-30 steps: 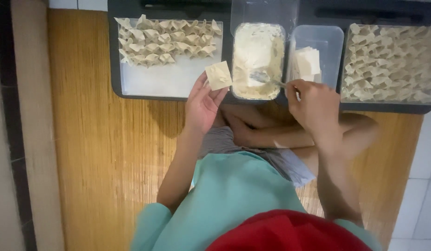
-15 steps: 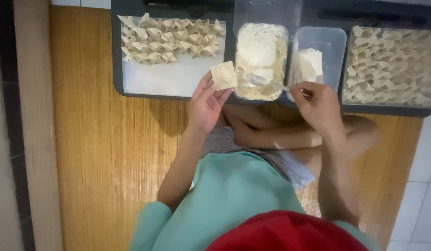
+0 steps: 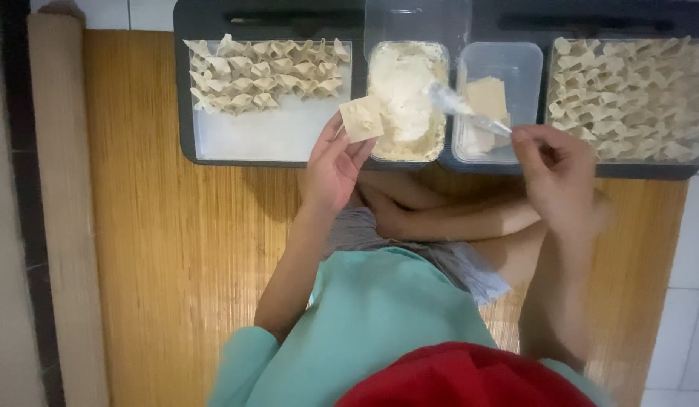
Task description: Preparing wontons by placing filling on square wrappers and folding them into decorative star shapes while sitting on the floor.
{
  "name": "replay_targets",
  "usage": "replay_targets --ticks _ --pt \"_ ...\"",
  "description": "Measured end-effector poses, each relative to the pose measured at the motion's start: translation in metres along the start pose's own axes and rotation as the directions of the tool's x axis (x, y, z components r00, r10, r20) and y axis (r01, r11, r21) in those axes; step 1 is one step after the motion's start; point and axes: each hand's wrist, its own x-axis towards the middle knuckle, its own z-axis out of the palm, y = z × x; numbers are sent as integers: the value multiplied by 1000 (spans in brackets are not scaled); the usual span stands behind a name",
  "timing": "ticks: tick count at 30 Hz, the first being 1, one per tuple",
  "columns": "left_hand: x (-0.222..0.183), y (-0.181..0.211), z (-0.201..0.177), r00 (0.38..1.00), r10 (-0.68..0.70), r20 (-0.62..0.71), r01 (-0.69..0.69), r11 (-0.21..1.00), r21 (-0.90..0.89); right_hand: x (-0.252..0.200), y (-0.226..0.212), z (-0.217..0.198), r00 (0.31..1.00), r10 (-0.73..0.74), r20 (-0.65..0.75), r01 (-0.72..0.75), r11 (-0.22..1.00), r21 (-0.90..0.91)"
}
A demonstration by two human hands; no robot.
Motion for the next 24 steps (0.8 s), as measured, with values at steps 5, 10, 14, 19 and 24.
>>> replay_targets --ticks 5,10,14,19,24 --pt "3 -2 5 1000 -2 -23 3 1000 31 -6 -11 -11 985 -155 -76 144 981 -131" --pt "0 -2 14 1000 -23 18 22 999 25 -11 -31 0 985 -173 20 174 979 -106" --pt "0 -7 29 997 -20 -70 29 990 136 1 31 22 918 -387 86 387 922 18" --pt "-7 -6 52 1000 13 -24 -10 993 121 -9 22 45 906 -422 43 419 906 54" --pt "-7 -15 46 999 39 -11 -38 997 60 -14 22 58 897 -441 -4 441 896 50"
